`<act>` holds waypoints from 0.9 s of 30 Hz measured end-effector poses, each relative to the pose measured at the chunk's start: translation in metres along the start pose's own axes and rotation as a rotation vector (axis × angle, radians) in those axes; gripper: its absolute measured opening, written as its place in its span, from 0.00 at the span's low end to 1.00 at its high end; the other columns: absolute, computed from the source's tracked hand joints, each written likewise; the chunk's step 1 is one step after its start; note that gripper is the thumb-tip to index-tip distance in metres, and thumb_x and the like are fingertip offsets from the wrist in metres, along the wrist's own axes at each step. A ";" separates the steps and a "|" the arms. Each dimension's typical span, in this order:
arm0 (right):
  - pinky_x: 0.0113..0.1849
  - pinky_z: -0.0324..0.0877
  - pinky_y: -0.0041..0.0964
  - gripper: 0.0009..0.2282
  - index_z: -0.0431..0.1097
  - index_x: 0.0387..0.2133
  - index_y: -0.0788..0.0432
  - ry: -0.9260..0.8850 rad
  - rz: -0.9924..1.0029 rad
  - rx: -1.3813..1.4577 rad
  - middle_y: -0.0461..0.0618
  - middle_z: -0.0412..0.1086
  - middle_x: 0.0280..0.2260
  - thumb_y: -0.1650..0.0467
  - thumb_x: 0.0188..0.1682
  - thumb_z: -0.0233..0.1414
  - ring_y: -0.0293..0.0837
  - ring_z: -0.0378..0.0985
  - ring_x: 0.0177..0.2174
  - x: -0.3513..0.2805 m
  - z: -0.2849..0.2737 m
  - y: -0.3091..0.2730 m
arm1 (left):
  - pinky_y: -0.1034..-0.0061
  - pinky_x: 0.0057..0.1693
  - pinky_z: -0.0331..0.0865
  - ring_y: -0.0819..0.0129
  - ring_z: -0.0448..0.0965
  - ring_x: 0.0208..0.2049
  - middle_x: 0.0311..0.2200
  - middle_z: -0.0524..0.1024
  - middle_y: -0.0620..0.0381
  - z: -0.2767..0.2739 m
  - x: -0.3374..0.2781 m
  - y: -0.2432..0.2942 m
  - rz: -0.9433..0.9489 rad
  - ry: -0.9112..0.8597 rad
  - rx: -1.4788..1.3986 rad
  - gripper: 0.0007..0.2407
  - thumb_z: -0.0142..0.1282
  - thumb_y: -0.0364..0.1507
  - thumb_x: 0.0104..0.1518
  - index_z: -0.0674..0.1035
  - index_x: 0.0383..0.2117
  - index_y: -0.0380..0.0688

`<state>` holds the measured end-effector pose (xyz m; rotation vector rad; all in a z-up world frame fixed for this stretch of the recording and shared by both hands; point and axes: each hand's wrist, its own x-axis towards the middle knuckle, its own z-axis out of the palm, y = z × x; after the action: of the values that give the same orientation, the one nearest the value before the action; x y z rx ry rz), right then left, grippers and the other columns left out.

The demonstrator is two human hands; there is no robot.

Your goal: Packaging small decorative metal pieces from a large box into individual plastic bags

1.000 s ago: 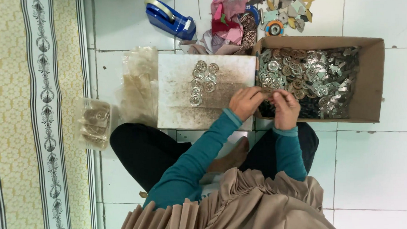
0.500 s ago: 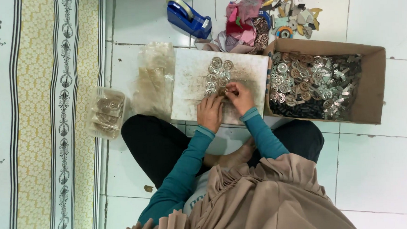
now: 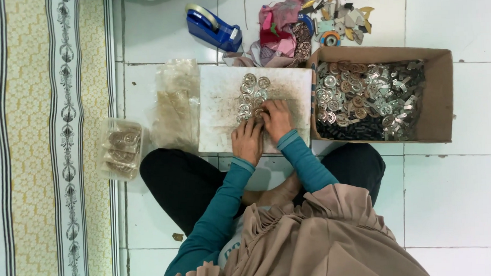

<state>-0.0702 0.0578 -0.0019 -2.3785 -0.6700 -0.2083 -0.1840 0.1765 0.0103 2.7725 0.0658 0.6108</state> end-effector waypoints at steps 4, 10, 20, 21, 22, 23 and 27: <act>0.41 0.72 0.48 0.09 0.75 0.38 0.54 0.057 0.066 0.085 0.51 0.71 0.32 0.73 0.45 0.63 0.58 0.74 0.37 0.003 -0.028 0.005 | 0.65 0.55 0.61 0.59 0.70 0.59 0.56 0.73 0.59 -0.007 0.016 0.018 0.045 -0.028 -0.020 0.09 0.55 0.34 0.64 0.78 0.49 0.58; 0.38 0.75 0.42 0.08 0.79 0.37 0.50 0.348 0.153 0.073 0.46 0.72 0.30 0.72 0.45 0.66 0.51 0.77 0.35 0.000 -0.114 0.082 | 0.63 0.52 0.66 0.53 0.72 0.55 0.55 0.71 0.54 0.033 0.072 0.088 0.223 -0.066 -0.300 0.10 0.54 0.27 0.63 0.78 0.50 0.52; 0.40 0.79 0.50 0.06 0.74 0.42 0.53 0.207 0.547 -0.248 0.46 0.62 0.38 0.71 0.53 0.61 0.51 0.73 0.40 -0.033 -0.125 0.242 | 0.62 0.56 0.71 0.53 0.67 0.61 0.57 0.69 0.51 0.239 0.128 0.187 0.400 -0.540 -0.153 0.16 0.58 0.27 0.60 0.76 0.54 0.47; 0.39 0.80 0.48 0.08 0.75 0.42 0.53 0.178 0.547 -0.295 0.46 0.62 0.38 0.69 0.51 0.63 0.50 0.72 0.42 -0.031 -0.117 0.248 | 0.61 0.58 0.69 0.52 0.64 0.63 0.60 0.67 0.50 0.246 0.134 0.184 0.368 -0.657 -0.054 0.17 0.56 0.26 0.61 0.75 0.57 0.46; 0.39 0.80 0.48 0.08 0.75 0.42 0.53 0.180 0.552 -0.294 0.46 0.62 0.38 0.69 0.51 0.63 0.50 0.72 0.42 -0.028 -0.115 0.250 | 0.61 0.58 0.69 0.52 0.64 0.63 0.60 0.67 0.50 0.247 0.134 0.181 0.372 -0.661 -0.053 0.17 0.56 0.26 0.61 0.75 0.57 0.46; 0.41 0.79 0.47 0.10 0.74 0.45 0.52 0.082 0.555 -0.339 0.45 0.60 0.40 0.69 0.51 0.62 0.48 0.70 0.44 -0.026 -0.112 0.251 | 0.58 0.58 0.71 0.49 0.64 0.63 0.62 0.63 0.48 0.247 0.134 0.177 0.334 -0.702 -0.057 0.17 0.56 0.25 0.62 0.73 0.58 0.45; 0.48 0.76 0.55 0.17 0.70 0.54 0.52 -0.096 0.588 -0.392 0.47 0.59 0.44 0.69 0.52 0.59 0.50 0.67 0.48 -0.010 -0.110 0.253 | 0.56 0.54 0.75 0.45 0.66 0.61 0.63 0.59 0.45 0.226 0.146 0.177 0.314 -0.737 -0.047 0.17 0.57 0.24 0.61 0.72 0.57 0.45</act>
<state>0.0538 -0.1824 -0.0581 -2.8569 0.0623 0.0363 0.0393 -0.0396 -0.0736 2.7935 -0.5360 -0.3674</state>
